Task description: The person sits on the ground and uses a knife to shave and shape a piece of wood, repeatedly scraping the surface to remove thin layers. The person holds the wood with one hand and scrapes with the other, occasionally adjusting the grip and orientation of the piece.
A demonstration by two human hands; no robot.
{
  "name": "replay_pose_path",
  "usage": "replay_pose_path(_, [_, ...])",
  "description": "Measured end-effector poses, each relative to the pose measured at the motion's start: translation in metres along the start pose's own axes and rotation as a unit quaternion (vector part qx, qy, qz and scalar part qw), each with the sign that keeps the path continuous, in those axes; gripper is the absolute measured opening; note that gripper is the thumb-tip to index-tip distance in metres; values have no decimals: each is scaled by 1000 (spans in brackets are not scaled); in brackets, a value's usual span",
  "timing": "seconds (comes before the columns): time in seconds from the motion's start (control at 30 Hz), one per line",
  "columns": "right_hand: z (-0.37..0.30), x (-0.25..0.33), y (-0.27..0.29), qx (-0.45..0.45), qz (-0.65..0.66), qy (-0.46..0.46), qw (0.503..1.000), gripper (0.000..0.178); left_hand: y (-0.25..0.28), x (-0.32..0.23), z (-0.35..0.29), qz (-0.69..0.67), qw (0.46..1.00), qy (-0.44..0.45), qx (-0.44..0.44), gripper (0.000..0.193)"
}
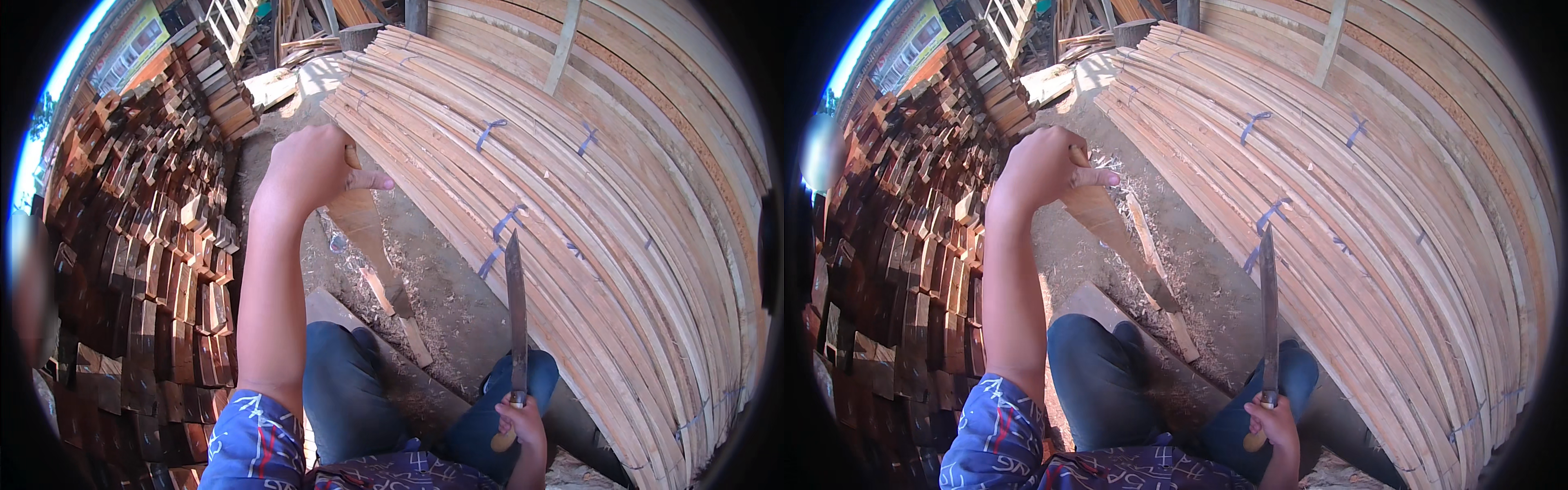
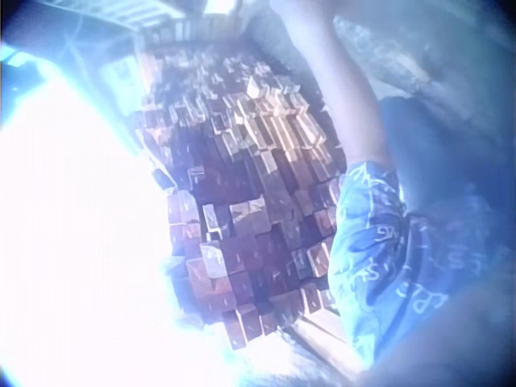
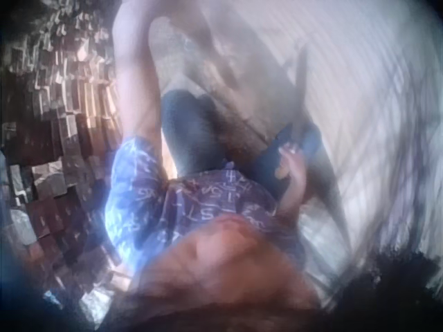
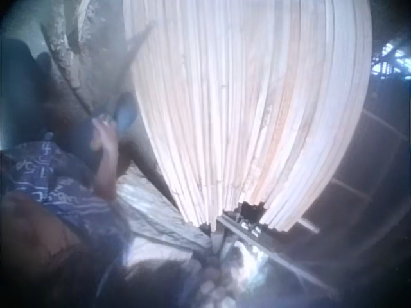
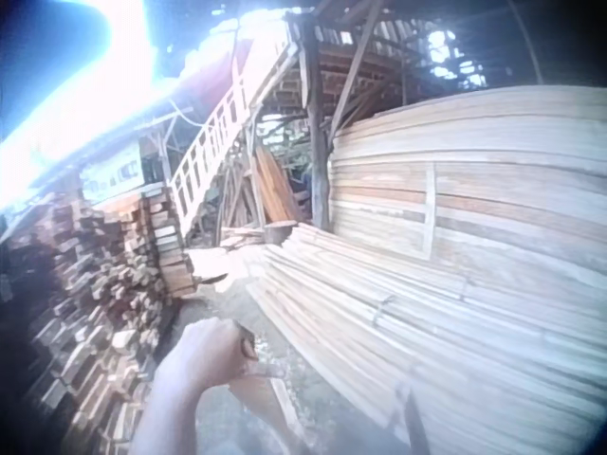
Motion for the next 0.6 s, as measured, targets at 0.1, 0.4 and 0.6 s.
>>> replay_pose_path(0.1, [10,0,-8,36,19,-36,999,22,17,-10,-48,-71,997,-29,-1,50])
replay_pose_path(0.4, [22,5,-15,59,45,-66,995,21,17,-16,-57,-126,947,-256,149,23])
replay_pose_path(0.6, [25,-2,-22,16,31,-54,998,23,48,-12,-55,-181,932,-303,80,21])
Point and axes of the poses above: each hand's wrist, its own z-axis towards the middle knuckle, its own y-axis out of the back of the hand, x = y × z, the point moved 6 cm from there along z, towards the middle knuckle, and after that the axes turned 4 degrees about -z, right-handed, at the moved point
